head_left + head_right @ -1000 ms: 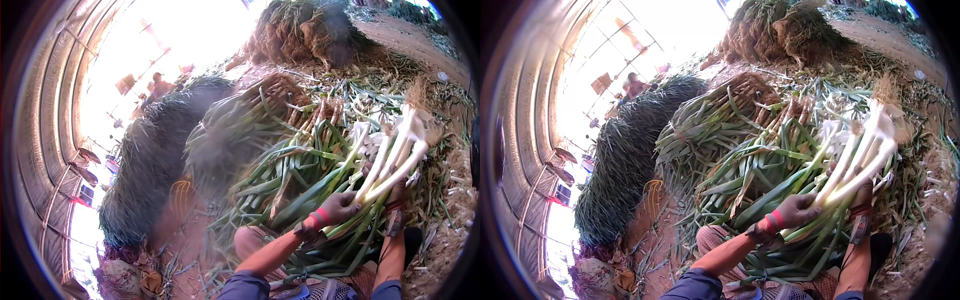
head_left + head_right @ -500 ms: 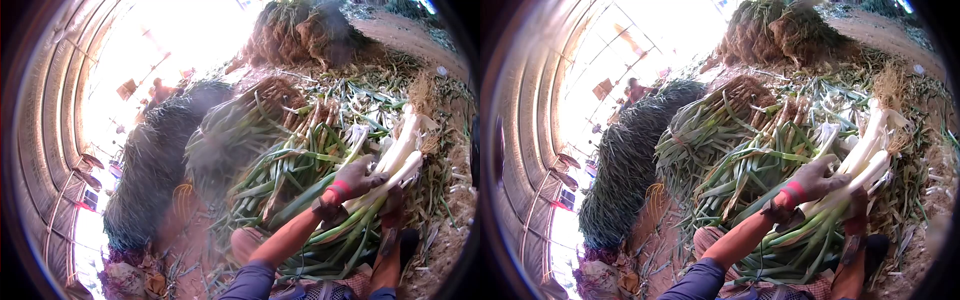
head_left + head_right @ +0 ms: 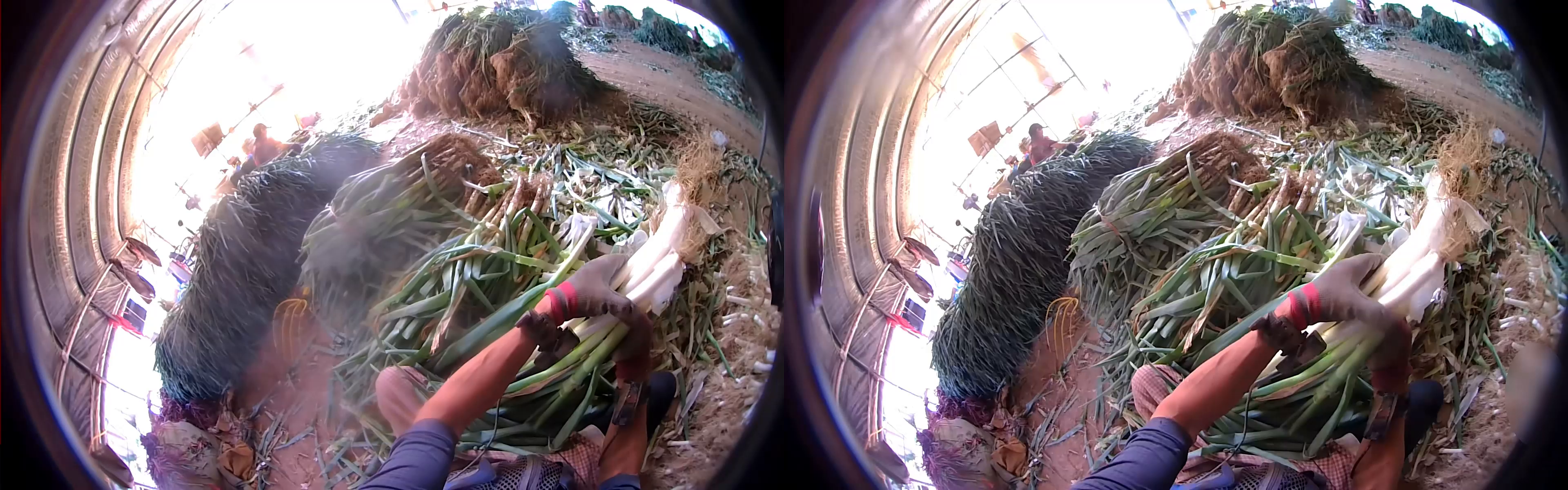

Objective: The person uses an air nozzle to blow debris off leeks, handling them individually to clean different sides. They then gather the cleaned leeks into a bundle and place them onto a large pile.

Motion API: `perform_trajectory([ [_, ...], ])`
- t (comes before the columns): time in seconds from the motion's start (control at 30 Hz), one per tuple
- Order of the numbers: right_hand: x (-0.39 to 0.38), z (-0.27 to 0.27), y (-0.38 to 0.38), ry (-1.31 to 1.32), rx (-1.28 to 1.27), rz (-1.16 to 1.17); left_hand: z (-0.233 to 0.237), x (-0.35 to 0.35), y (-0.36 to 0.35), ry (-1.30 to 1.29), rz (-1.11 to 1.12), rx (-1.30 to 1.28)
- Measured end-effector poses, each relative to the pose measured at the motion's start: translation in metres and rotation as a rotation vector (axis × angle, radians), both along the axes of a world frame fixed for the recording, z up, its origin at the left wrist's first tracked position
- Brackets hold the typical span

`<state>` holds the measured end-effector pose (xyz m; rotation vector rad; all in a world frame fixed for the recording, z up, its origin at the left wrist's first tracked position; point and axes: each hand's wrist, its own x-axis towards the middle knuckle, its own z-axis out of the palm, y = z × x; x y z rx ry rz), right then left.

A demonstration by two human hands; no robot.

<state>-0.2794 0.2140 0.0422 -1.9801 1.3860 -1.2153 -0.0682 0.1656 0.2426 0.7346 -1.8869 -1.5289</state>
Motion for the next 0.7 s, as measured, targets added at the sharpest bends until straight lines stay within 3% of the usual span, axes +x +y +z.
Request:
perform_trajectory([
  [0.1, 0.005, 0.012, 0.001, -0.16, 0.051, 0.003, 0.009, 0.005, 0.001, 0.006, 0.036, 0.117],
  [0.27, 0.028, 0.043, 0.008, -0.509, 0.162, 0.025, 0.009, 0.001, 0.01, 0.04, 0.088, 0.092],
  [0.37, 0.045, 0.068, 0.016, -0.718, 0.209, 0.055, 0.011, -0.001, 0.018, 0.224, 0.051, 0.117],
  [0.5, 0.062, 0.097, 0.024, -0.907, 0.231, 0.072, 0.008, -0.005, 0.019, 0.261, 0.227, -0.126],
  [0.57, 0.069, 0.117, 0.033, -0.96, 0.237, 0.084, 0.014, -0.006, 0.019, 0.507, 0.243, 0.064],
  [0.6, 0.073, 0.148, 0.048, -0.925, 0.341, 0.15, 0.016, 0.002, 0.008, 0.492, 0.265, 0.069],
  [0.7, 0.072, 0.151, 0.056, -0.88, 0.435, 0.076, 0.043, -0.009, 0.014, 0.492, 0.299, -0.097],
])
